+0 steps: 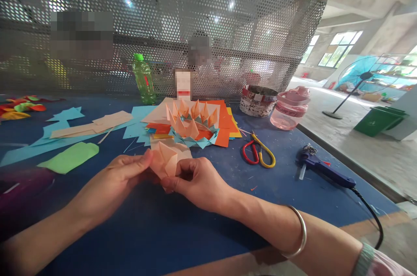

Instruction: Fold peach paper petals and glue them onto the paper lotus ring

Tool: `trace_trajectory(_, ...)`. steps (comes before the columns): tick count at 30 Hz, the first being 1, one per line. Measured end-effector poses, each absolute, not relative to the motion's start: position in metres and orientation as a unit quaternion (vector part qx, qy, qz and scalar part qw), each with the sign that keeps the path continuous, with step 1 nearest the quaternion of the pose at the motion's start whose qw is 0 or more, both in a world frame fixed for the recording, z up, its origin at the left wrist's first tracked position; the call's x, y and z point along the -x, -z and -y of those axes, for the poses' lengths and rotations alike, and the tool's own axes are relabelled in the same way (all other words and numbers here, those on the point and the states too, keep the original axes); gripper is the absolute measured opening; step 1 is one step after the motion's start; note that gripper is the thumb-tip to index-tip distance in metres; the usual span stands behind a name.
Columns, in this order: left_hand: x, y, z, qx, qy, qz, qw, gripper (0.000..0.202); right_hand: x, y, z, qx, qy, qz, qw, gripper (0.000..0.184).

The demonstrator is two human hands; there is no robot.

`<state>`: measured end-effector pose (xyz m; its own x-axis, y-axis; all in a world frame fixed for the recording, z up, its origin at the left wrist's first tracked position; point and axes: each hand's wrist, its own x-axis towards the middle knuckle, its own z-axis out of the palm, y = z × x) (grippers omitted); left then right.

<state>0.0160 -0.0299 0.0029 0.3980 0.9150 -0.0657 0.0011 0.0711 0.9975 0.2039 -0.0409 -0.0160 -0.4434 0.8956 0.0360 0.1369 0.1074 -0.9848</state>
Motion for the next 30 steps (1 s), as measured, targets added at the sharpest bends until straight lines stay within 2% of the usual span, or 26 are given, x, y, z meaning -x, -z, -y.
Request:
trace_trajectory(4, -0.0149, -0.0057, 0.0297, -0.582, -0.375, -0.399, 0.601, 0.057, -0.2038, 0.0171, 0.0399, 0.393, -0.548, 0.644, 0.361, 0.04)
trace_trajectory(10, -0.017, -0.0033, 0.0282, -0.624, -0.342, -0.391, 0.584, 0.024, -0.2033, 0.0186, 0.0412, 0.393, -0.557, 0.64, 0.354, 0.04)
trace_trajectory(17, -0.0189, -0.0026, 0.0295, -0.629, -0.365, -0.427, 0.538, 0.031, -0.2021, 0.018, 0.0425, 0.404, -0.57, 0.632, 0.336, 0.03)
trace_trajectory(21, -0.0202, -0.0038, 0.0307, -0.605, -0.372, -0.441, 0.549, 0.029, -0.2021, 0.0178, 0.042, 0.411, -0.545, 0.649, 0.334, 0.027)
trace_trajectory(26, -0.0212, -0.0031, 0.0295, -0.582, -0.381, -0.42, 0.583, 0.024, -0.202, 0.0191, 0.0431, 0.421, -0.522, 0.665, 0.328, 0.028)
trace_trajectory(30, -0.0197, -0.0047, 0.0267, -0.603, -0.374, -0.398, 0.581, 0.028, -0.204, 0.0184, 0.0436, 0.43, -0.496, 0.679, 0.33, 0.034)
